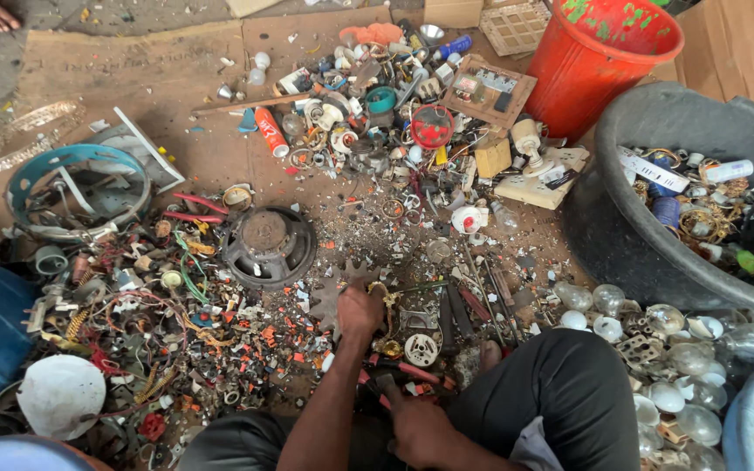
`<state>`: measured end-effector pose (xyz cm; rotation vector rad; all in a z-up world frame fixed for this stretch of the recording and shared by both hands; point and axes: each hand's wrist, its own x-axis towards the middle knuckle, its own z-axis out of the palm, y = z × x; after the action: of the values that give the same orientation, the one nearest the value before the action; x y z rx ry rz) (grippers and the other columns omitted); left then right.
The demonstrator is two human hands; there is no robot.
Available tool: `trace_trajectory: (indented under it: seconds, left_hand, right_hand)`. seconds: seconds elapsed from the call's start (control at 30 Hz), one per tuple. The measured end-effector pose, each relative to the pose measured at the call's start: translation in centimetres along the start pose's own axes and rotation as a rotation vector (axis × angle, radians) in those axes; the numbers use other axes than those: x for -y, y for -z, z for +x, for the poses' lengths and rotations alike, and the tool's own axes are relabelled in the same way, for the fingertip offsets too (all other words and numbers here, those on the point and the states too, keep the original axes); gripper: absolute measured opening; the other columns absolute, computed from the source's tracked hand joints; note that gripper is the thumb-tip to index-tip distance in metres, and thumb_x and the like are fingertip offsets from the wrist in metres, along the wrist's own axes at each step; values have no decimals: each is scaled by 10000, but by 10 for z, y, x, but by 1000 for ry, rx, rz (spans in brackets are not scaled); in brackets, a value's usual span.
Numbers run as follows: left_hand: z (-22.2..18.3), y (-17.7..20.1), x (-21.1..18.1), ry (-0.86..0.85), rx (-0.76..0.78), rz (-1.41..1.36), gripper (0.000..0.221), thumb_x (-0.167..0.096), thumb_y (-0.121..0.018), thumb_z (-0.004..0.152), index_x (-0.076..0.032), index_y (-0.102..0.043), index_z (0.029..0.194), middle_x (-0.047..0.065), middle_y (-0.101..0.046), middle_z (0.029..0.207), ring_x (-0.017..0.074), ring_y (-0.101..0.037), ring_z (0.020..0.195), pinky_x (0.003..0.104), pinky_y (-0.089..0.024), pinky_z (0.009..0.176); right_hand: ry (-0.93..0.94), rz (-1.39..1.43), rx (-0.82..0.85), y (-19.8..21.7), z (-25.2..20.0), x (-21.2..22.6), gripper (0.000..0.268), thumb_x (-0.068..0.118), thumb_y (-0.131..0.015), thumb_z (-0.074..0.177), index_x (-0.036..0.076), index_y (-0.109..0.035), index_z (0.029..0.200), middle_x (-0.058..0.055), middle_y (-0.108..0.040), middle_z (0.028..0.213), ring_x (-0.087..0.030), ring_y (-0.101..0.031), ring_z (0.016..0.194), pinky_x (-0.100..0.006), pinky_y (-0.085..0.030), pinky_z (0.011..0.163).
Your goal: The person sits on the ground and uses a hammer to repeatedly strike a small electronic component held against a metal gear. The person breaks the component into smaller pieces and occasionally uses pliers to manipulate the parts.
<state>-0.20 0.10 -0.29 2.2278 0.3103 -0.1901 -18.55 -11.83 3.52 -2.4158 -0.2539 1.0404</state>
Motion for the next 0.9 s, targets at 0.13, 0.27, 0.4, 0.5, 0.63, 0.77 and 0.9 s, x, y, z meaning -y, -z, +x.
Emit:
trace_trajectory:
  seconds: [0.13, 0.27, 0.4, 0.5, 0.63, 0.77, 0.9]
  left_hand:
    - [-1, 1, 0, -25, 29, -47, 396, -253, -675, 887, -62, -711, 1232, 230, -767, 955, 344, -778, 804, 469, -618, 754]
    - [1, -2, 10, -74, 4, -104, 400, -229, -706, 857, -21, -713, 1199, 249, -757, 998, 357, -764, 863, 455, -599, 810]
    - [6, -9, 13, -167, -81, -84, 371, -239, -724, 852, -26, -746, 1154, 258, -749, 1026, 377, -752, 896, 460, -595, 820]
    - [0, -10, 17, -144, -105, -51, 362, -252, -740, 854, -58, -761, 1159, 270, -750, 990, 406, -729, 919, 485, -574, 825]
    - [0, -3, 1, -22, 27, 4, 400, -293, -697, 894, -125, -714, 1256, 220, -771, 977, 343, -761, 846, 454, -597, 788]
    - [-4, 3, -13, 141, 155, 95, 417, -309, -643, 926, -223, -674, 1333, 170, -795, 912, 300, -765, 749, 450, -612, 715]
    - [-7, 2, -12, 31, 33, 45, 392, -319, -692, 890, -201, -731, 1262, 172, -774, 938, 291, -730, 745, 449, -583, 725]
  right_hand:
    - [-22, 742, -276, -12, 11, -21, 890, 55, -877, 674, 60, -382, 1414, -217, -702, 1029, -336, -704, 854, -492, -580, 730]
    - [-295, 1392, 29, -44, 30, -46, 506, 21, -769, 800, -99, -528, 1229, -192, -652, 830, -291, -663, 584, -423, -546, 528]
    - [-277, 1265, -61, -65, 18, -69, 380, 106, -744, 854, -86, -670, 1173, -101, -655, 727, -205, -650, 545, -341, -507, 518]
    - [-620, 1374, -234, -58, -10, -68, 512, 108, -814, 869, -45, -606, 1311, -113, -608, 719, -238, -626, 543, -388, -524, 555]
    - [-518, 1254, -645, -20, -60, -27, 676, 109, -728, 852, 144, -505, 1489, -157, -586, 664, -239, -567, 464, -408, -467, 472]
    - [-16, 973, -1043, 36, -72, 9, 746, 56, -686, 835, 57, -368, 1510, -47, -623, 737, -119, -557, 477, -317, -447, 406]
    - [59, 900, -918, 76, -25, 9, 577, 93, -629, 924, 26, -403, 1451, -109, -611, 658, -147, -575, 415, -337, -481, 356]
